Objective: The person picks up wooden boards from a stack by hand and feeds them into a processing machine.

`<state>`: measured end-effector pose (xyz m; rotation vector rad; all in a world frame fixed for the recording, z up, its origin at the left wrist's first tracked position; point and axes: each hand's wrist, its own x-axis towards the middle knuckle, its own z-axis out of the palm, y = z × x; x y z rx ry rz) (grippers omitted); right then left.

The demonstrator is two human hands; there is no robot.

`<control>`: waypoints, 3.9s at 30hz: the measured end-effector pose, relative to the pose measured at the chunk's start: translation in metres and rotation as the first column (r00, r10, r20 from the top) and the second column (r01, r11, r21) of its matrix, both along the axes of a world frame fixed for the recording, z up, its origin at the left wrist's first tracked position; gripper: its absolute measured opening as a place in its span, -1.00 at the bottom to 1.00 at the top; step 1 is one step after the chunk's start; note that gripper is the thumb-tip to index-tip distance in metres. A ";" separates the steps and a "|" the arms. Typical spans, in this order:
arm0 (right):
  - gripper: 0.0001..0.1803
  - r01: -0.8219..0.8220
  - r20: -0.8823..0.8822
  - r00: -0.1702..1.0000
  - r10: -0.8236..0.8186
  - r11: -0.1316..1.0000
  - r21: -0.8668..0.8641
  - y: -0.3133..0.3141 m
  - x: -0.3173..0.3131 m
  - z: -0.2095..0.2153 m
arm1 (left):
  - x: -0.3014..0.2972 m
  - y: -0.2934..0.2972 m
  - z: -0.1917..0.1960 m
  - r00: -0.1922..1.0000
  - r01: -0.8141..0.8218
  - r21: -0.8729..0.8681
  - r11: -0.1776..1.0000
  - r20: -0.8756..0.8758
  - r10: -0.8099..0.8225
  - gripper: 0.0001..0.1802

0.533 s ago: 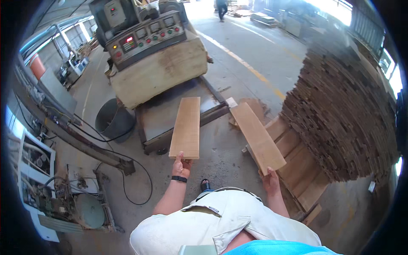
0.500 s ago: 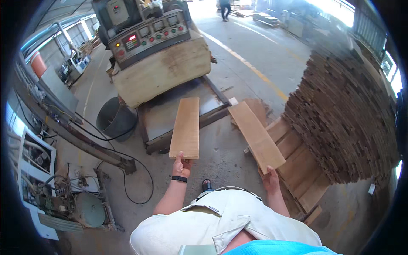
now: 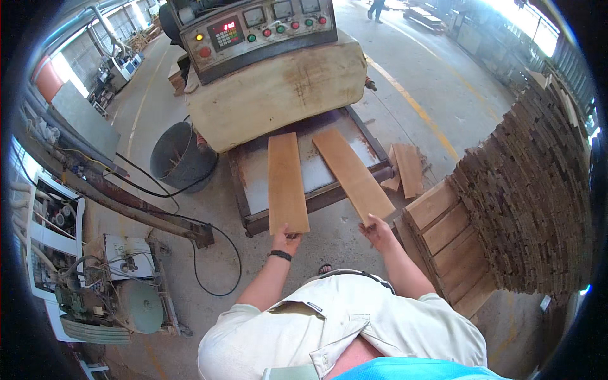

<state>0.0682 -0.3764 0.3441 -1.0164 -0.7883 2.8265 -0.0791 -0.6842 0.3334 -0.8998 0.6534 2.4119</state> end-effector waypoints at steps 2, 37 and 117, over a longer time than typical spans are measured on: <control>-0.50 -0.042 0.134 0.990 0.037 0.998 0.036 -0.009 -0.032 0.004 | -0.011 0.003 -0.004 0.998 0.047 0.012 0.999 0.052 -0.047 -0.51; -0.31 -0.271 -0.046 0.963 0.267 0.955 -0.119 0.078 -0.205 0.013 | -0.097 0.118 0.031 0.997 -0.076 0.062 0.995 0.032 0.074 -0.64; -0.75 0.529 0.869 0.145 -0.473 0.779 0.335 -0.276 0.528 -0.159 | 0.433 0.423 0.013 -0.388 0.921 0.018 -0.389 -0.028 -0.921 -0.77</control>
